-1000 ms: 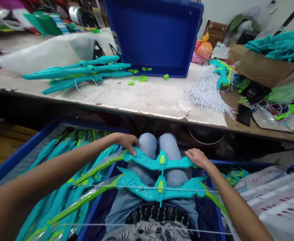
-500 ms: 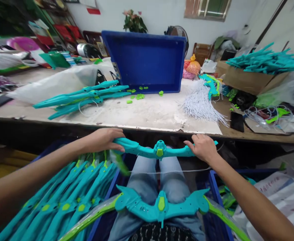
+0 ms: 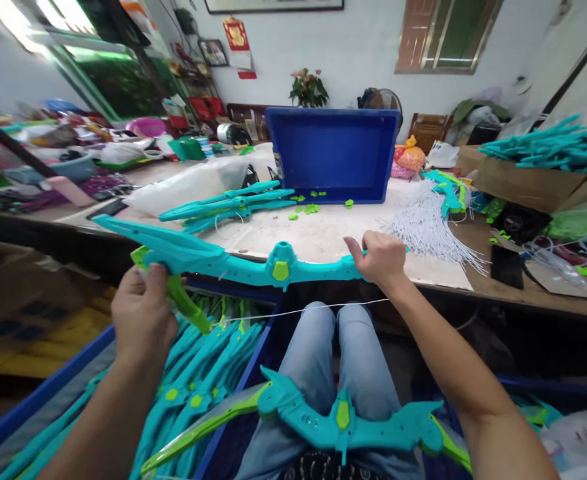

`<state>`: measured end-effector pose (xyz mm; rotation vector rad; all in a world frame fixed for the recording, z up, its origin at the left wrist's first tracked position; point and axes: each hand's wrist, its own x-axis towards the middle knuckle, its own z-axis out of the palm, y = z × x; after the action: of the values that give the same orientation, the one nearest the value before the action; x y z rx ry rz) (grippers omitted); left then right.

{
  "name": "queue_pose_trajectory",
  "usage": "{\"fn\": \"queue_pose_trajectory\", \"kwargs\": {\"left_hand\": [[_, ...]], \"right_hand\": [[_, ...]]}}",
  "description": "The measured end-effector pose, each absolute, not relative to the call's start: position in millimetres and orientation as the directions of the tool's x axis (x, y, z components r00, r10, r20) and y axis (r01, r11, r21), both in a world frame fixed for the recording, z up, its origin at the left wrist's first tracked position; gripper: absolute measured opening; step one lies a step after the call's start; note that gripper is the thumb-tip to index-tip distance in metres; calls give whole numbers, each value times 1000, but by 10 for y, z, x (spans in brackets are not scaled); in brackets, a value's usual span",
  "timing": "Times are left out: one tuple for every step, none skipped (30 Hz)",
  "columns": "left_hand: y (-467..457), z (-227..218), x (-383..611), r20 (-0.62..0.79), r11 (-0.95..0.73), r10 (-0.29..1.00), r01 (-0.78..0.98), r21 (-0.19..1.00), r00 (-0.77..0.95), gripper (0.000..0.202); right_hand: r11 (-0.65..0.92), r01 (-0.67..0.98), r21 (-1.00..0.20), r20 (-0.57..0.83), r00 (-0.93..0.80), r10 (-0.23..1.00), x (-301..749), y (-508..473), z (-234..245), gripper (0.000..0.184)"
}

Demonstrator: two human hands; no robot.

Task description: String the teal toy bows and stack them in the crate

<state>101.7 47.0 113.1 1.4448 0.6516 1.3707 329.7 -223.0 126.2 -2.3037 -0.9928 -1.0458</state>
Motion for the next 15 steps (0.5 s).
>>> {"fn": "queue_pose_trajectory", "kwargs": {"left_hand": [[448,1157,1006,332,-279,931,-291,915,151,62],[434,1208,998,277,-224,954,-338,914,115,62],[429,1278,993,250,-195,963,-380,904,101,63],[431,1360,989,242,-178,965,-423,888,101,63],[435,1446,985,247,-174,964,-466,867,99,64],[440,1529,981,257,-176,962,-505,845,96,64],[445,1602,975,266,-177,960,-536,826,92,65],[450,1661,966,273,-180,958,-557,811,89,66],[457,1704,953,278,-181,956,-569,802,88,66],[466,1730,937,283,-181,955,-576,797,92,65],[482,1741,916,283,-180,955,-581,794,90,63],[503,1740,894,278,-180,957,-583,792,82,60],[531,1728,871,273,-186,960,-584,790,64,57],[563,1710,850,267,-197,963,-583,788,36,55],[597,1690,831,269,-216,963,-574,790,8,53]], "right_hand": [[-644,758,-105,762,478,437,3289,-2129,1242,66],[-634,762,-132,748,497,441,3279,-2032,1219,69],[-628,762,-158,732,517,443,3268,-1942,1198,71],[-626,759,-179,715,537,447,3256,-1860,1181,74],[-625,756,-193,698,554,454,3245,-1787,1173,77],[-626,754,-200,680,567,466,3236,-1724,1175,79],[-626,753,-201,664,575,478,3230,-1675,1187,81],[-625,755,-199,653,578,489,3227,-1639,1206,82],[-622,758,-196,648,576,498,3227,-1619,1230,83],[-615,765,-193,651,569,503,3229,-1613,1256,84],[-604,774,-192,660,557,504,3230,-1618,1278,84],[-589,785,-193,671,544,505,3228,-1632,1294,84],[-569,799,-194,680,528,509,3220,-1650,1302,83],[-543,817,-196,686,510,519,3205,-1666,1299,82],[-509,838,-196,688,488,537,3182,-1678,1286,81]]}}
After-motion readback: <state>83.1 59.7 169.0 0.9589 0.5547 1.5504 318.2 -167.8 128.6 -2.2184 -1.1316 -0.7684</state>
